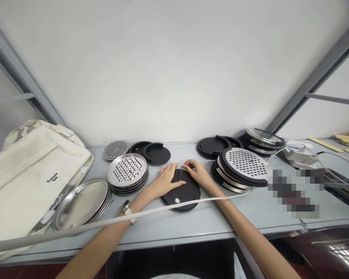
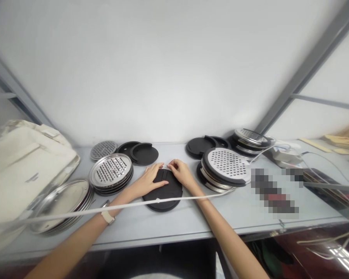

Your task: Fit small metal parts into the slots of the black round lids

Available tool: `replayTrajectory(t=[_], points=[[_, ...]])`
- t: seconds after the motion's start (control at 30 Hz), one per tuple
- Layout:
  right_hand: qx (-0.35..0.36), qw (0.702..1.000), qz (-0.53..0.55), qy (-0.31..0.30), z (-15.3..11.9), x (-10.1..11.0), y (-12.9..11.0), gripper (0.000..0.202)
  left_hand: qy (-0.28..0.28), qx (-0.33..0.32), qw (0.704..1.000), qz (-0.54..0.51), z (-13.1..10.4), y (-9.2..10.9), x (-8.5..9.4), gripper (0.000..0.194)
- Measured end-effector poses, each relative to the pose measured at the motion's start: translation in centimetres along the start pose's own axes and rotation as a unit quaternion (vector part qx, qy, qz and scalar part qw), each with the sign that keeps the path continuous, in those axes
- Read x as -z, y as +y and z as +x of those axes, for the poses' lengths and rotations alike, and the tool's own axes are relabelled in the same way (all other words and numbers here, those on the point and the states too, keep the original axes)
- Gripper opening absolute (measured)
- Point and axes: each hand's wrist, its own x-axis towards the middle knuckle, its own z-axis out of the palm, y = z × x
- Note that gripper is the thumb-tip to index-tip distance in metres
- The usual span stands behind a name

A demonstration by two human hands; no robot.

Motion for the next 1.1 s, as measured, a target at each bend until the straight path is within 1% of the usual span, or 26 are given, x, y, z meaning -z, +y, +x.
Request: replayTrajectory(t=[0.1,0.2,0.37,0.6,0.73,0.93,1.0,1.1], points=[[-0.004,1.000,0.017,-0.015,0.2,-0.1,0.0,0.023,0.003,-0.003,1.000,0.000,0.0,0.0,0.0,0.058],[0.009,0.999,0.022,-0.029,0.2,-0.2,0.0,0.024,-0.004,-0.004,1.000,0.007,0.0,0.1,0.1,0.059],[0.031,0.999,-0.008,-0.031,0.0,-0.1,0.1,0.025,-0.028,-0.031,0.999,0.026,0.0,0.0,0.3,0.051],[0.031,0.998,-0.036,-0.038,-0.4,0.3,-0.4,0.023,-0.028,-0.030,0.999,0.036,0.0,-0.6,-0.1,0.055],[0.038,0.998,-0.046,-0.037,-1.0,0.5,-0.8,0.023,-0.005,-0.027,0.999,0.036,0.0,-0.7,-0.3,0.055],[0.055,0.995,-0.085,-0.022,-1.8,0.2,-1.2,0.025,0.013,-0.048,0.998,0.028,0.0,-0.5,-0.3,0.040],[0.061,0.994,-0.094,-0.015,-1.9,0.1,-1.2,0.026,0.013,-0.046,0.999,0.024,0.0,-0.4,-0.3,0.040],[0.063,0.994,-0.093,-0.016,-2.0,0.0,-1.1,0.026,0.010,-0.033,0.999,0.015,0.1,-0.4,-0.3,0.047]])
